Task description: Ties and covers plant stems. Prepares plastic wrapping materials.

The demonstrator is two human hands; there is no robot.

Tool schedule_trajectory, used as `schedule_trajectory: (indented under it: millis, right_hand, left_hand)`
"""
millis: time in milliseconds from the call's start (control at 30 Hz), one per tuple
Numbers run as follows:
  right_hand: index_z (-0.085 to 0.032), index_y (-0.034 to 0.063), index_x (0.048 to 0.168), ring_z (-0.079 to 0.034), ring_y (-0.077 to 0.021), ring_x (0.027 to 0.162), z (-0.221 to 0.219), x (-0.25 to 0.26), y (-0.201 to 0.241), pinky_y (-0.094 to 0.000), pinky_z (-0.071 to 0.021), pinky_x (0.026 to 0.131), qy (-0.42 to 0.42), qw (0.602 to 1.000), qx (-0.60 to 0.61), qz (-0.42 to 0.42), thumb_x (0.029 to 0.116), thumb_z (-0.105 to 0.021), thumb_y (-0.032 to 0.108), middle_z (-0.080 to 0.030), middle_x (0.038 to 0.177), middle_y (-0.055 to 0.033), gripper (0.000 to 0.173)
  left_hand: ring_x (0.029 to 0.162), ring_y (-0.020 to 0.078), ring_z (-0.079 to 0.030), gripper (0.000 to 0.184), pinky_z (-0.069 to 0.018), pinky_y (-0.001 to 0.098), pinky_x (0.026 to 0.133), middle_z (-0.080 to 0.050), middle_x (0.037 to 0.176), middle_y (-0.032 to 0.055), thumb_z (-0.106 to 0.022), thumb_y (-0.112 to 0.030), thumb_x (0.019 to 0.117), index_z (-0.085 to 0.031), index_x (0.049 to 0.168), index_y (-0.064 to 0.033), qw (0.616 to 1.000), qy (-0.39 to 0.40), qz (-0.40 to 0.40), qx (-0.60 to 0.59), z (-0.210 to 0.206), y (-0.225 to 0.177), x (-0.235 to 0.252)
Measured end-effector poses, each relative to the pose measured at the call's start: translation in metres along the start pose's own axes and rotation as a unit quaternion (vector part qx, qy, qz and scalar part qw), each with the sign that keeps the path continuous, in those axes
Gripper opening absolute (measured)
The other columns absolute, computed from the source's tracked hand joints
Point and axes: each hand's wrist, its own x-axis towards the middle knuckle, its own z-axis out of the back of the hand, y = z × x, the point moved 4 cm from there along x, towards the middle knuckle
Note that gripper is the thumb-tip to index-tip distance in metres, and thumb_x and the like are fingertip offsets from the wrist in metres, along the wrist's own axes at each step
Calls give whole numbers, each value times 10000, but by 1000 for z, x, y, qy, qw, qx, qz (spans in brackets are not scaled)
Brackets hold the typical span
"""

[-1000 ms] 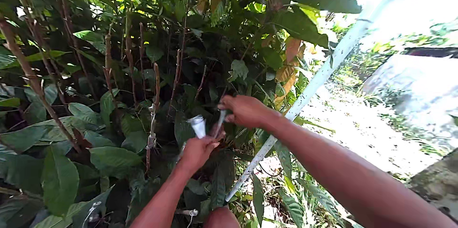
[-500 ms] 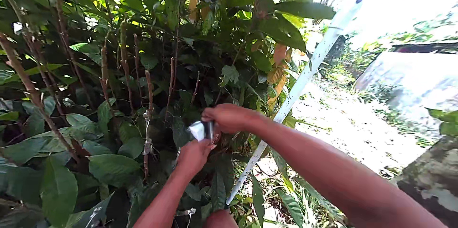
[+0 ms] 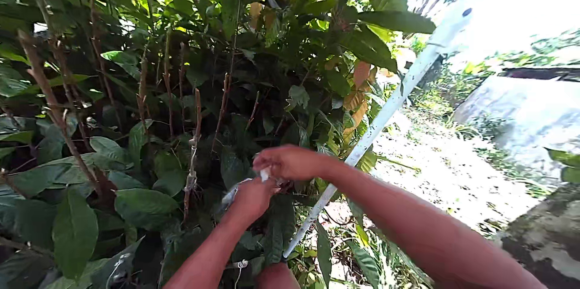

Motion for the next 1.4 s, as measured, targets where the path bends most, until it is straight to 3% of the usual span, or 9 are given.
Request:
schedule_trajectory:
  millis: [133, 267, 467, 567, 633, 900, 1200, 1300, 1400]
  right_hand:
    - [-620, 30, 1261, -667, -426, 1080, -1, 3, -30, -630, -506, 921, -43, 983, -157, -87, 1023, -586, 144, -697, 1096, -221, 266]
    - [-647, 21, 1254, -666, -356, 1054, -17, -17, -29, -546, -512, 948, -78, 991, -44, -97, 1050, -533, 149, -689, 1107, -202, 266]
    - [-637, 52, 1326, -674, -219, 804, -12, -41, 16, -426, -567, 775, -78, 992, 92, 20, 1041, -555, 131, -707, 976, -131, 307]
    - [-596, 89, 1362, -693, -286, 1072, 15, -23, -22, -519, -557, 921, -99, 992, -60, -56, 1030, -582, 106, -708, 1194, -132, 333]
    - [-641, 71, 1281, -654, -415, 1060, 5, -26, -15, -619, -527, 873, -91, 983, -149, -64, 998, -622, 135, -686, 1091, -206, 291]
    - [-619, 47, 1293, -671, -390, 1110, 10, -7, -18, -615, -507, 955, -87, 988, -115, -62, 1030, -547, 100, -710, 1142, -187, 277]
    - [-647, 57, 1238, -585, -76, 690, 3, -27, -1, -273, -507, 664, -106, 977, 181, -21, 1047, -594, 194, -664, 886, -38, 241]
    - [-608, 87, 1356, -692, -134, 1063, 18, -18, -26, -366, -545, 954, -137, 983, 111, -51, 1062, -543, 130, -719, 1228, -59, 304]
    - [-623, 48, 1316, -679, -367, 1122, 4, -14, -26, -577, -508, 980, -148, 984, -77, -63, 1048, -541, 142, -713, 1172, -181, 296]
  left_hand:
    - [972, 323, -710, 380, -543, 578, 900, -733, 1052, 156, -594, -418, 1016, -742, 1160, -98, 992, -62, -57, -89, 7, 22, 5]
    - [800, 165, -715, 277, -605, 389, 789, -739, 975, 75, -615, -298, 1024, -736, 1127, -71, 966, -154, -45, -200, 21, 31, 12]
    - [885, 238, -715, 246, -570, 482, 870, -739, 976, 128, -620, -224, 1011, -738, 1115, -35, 975, -95, -60, -190, 21, 16, 18]
    - [853, 187, -723, 281, -595, 424, 852, -745, 956, 77, -612, -311, 1028, -751, 1085, -73, 981, -30, -70, -180, 9, 9, 18]
    - [817, 161, -728, 277, -611, 399, 819, -747, 955, 65, -613, -297, 1032, -735, 1115, -62, 975, -52, -40, -210, 22, 18, 16]
    - [727, 144, -696, 337, -592, 370, 733, -738, 889, 53, -524, -317, 1068, -728, 1142, -60, 974, -101, -72, -187, 18, 16, 8]
    - [764, 200, -684, 282, -566, 443, 761, -721, 897, 94, -517, -216, 1053, -729, 1107, -39, 972, -154, -45, -172, 26, 20, 9]
    - [786, 189, -692, 343, -579, 434, 787, -732, 956, 77, -491, -305, 1083, -731, 1156, -71, 984, -90, -54, -146, 22, 14, 11]
    - [749, 188, -682, 339, -575, 431, 764, -726, 942, 75, -489, -314, 1083, -716, 1162, -75, 984, -91, -48, -146, 30, 20, 10]
